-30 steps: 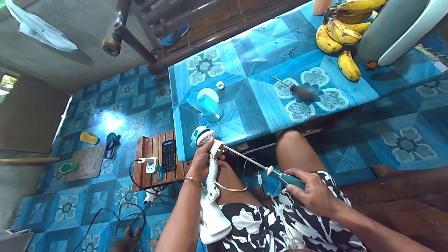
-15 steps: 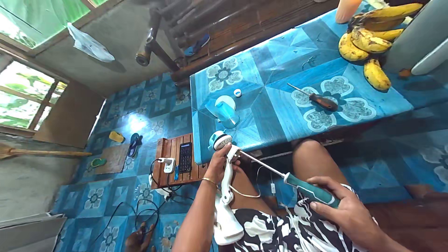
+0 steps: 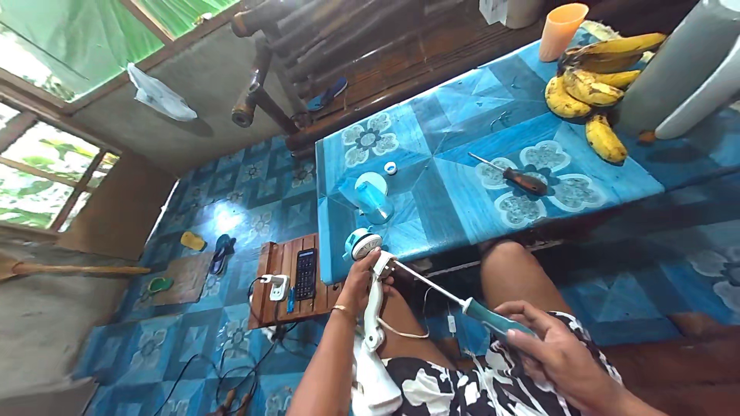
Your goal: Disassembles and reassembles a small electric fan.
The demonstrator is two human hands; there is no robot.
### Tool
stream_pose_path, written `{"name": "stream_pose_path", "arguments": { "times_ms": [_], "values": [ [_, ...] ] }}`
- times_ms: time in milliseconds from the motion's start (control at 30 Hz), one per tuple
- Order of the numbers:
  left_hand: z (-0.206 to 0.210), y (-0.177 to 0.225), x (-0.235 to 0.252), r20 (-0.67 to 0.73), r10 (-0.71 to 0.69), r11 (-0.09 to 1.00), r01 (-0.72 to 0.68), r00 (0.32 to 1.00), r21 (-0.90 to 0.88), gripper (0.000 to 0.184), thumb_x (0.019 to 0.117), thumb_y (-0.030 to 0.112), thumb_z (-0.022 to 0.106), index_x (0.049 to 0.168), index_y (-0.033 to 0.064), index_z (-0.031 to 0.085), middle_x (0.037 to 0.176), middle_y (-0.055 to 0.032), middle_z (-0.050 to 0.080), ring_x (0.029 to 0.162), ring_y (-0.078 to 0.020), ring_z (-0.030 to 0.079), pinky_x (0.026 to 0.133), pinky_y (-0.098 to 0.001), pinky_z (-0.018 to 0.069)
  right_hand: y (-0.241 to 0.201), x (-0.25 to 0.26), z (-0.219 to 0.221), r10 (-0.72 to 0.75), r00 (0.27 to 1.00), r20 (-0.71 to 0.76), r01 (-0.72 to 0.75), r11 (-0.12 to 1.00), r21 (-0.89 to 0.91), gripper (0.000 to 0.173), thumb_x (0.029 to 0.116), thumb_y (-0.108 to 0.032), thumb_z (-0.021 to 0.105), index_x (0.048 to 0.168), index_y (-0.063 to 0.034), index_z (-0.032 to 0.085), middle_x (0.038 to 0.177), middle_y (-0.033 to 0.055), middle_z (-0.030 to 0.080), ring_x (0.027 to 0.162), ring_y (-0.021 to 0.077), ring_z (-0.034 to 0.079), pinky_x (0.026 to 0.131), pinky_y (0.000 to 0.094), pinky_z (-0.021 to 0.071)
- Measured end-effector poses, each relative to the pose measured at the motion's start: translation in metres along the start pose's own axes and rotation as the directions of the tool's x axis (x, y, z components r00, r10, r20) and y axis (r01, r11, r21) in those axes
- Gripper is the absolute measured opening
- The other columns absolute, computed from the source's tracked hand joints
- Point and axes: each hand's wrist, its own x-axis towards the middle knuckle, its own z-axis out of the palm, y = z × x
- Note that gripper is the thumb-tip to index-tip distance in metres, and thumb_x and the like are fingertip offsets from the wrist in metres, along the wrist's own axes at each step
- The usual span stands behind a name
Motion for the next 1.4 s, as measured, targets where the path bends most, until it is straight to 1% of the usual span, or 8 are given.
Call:
{"name": "stream_pose_path", "arguments": {
  "times_ms": [133, 400, 633, 1000, 1167, 1267, 1333, 1400],
  "values": [
    [0.003, -0.006, 0.001, 0.066, 0.032, 0.999, -0.033, 0.997, 0.019, 0.046, 0.1117, 0.035, 0.032, 0.103, 0.0024, 0.064, 0.075, -0.009, 0.069, 0.056, -0.0167, 0.065, 0.048, -0.0302, 0.0562, -0.005, -0.003, -0.005, 0.001, 0.999, -0.034, 0.001, 0.999, 0.048, 0.036, 0.0863, -0.009, 0.062, 0.122, -0.0098, 0.058, 0.083, -0.0038, 0.067, 0.047, 0.0028, 0.049, 0.041, 0.0205, 0.0417],
    [-0.002, -0.011, 0.004, 0.086, 0.089, 0.991, -0.096, 0.992, 0.092, 0.05, 0.1115, 0.037, 0.028, 0.104, 0.0051, 0.065, 0.078, -0.0082, 0.073, 0.056, -0.0153, 0.067, 0.048, -0.0273, 0.056, -0.003, -0.002, -0.006, 0.064, 0.998, 0.026, -0.067, 0.988, 0.141, 0.028, 0.0981, -0.019, 0.043, 0.12, -0.0111, 0.058, 0.077, -0.0022, 0.059, 0.045, 0.0048, 0.044, 0.041, 0.022, 0.0403],
    [-0.006, -0.012, 0.004, 0.088, 0.083, 0.985, -0.095, 0.993, 0.146, 0.05, 0.111, 0.042, 0.026, 0.103, 0.0086, 0.063, 0.079, -0.0062, 0.074, 0.057, -0.0147, 0.068, 0.049, -0.0281, 0.0572, -0.001, 0.0, -0.006, 0.067, 0.997, 0.038, -0.07, 0.994, 0.089, 0.026, 0.0983, -0.017, 0.048, 0.121, -0.0099, 0.057, 0.079, -0.0016, 0.059, 0.045, 0.0046, 0.042, 0.041, 0.0218, 0.0373],
    [-0.004, -0.011, 0.003, 0.055, 0.092, 0.976, -0.101, 0.994, 0.194, 0.047, 0.1117, 0.04, 0.026, 0.105, 0.0083, 0.06, 0.078, -0.006, 0.073, 0.057, -0.0154, 0.068, 0.048, -0.0291, 0.0572, 0.0, 0.0, -0.007, 0.074, 0.995, 0.063, -0.08, 0.991, 0.103, 0.025, 0.1011, -0.016, 0.045, 0.122, -0.0098, 0.057, 0.08, -0.0014, 0.056, 0.045, 0.0039, 0.039, 0.042, 0.0209, 0.0355],
    [-0.005, -0.011, 0.001, 0.028, 0.094, 0.966, -0.097, 0.995, 0.238, 0.05, 0.112, 0.041, 0.026, 0.107, 0.0056, 0.061, 0.075, -0.0072, 0.072, 0.051, -0.0145, 0.065, 0.044, -0.0282, 0.0545, -0.001, 0.002, -0.008, 0.052, 0.996, 0.075, -0.056, 0.997, 0.054, 0.024, 0.101, -0.016, 0.049, 0.123, -0.0099, 0.057, 0.079, -0.0023, 0.058, 0.046, 0.0035, 0.041, 0.042, 0.0208, 0.0364],
    [-0.002, -0.009, -0.001, 0.002, 0.096, 0.971, -0.094, 0.995, 0.222, 0.05, 0.1119, 0.042, 0.029, 0.108, 0.0041, 0.062, 0.076, -0.0088, 0.072, 0.051, -0.0152, 0.064, 0.043, -0.0286, 0.054, -0.005, 0.001, -0.008, 0.063, 0.996, 0.063, -0.07, 0.993, 0.1, 0.025, 0.1001, -0.016, 0.051, 0.124, -0.0103, 0.055, 0.081, -0.0015, 0.06, 0.046, 0.0048, 0.044, 0.042, 0.0217, 0.0402],
    [0.002, -0.008, -0.004, 0.003, 0.116, 0.971, -0.114, 0.993, 0.212, 0.05, 0.1121, 0.04, 0.029, 0.108, 0.003, 0.063, 0.075, -0.0083, 0.071, 0.051, -0.0143, 0.064, 0.044, -0.0276, 0.0535, -0.005, -0.001, -0.005, 0.031, 1.0, -0.002, -0.031, 0.99, 0.136, 0.025, 0.0965, -0.015, 0.057, 0.121, -0.0104, 0.056, 0.08, -0.0015, 0.062, 0.045, 0.0063, 0.048, 0.042, 0.0237, 0.0446],
    [0.004, -0.006, -0.007, -0.012, 0.123, 0.968, -0.118, 0.992, 0.22, 0.049, 0.1122, 0.038, 0.03, 0.108, 0.002, 0.063, 0.075, -0.0082, 0.07, 0.05, -0.0138, 0.062, 0.043, -0.027, 0.0528, -0.001, -0.004, -0.001, -0.161, 0.979, -0.129, 0.164, 0.986, 0.016, 0.025, 0.0903, -0.008, 0.064, 0.115, -0.0072, 0.061, 0.086, -0.003, 0.066, 0.053, 0.002, 0.055, 0.047, 0.0209, 0.0498]
  ]
}}
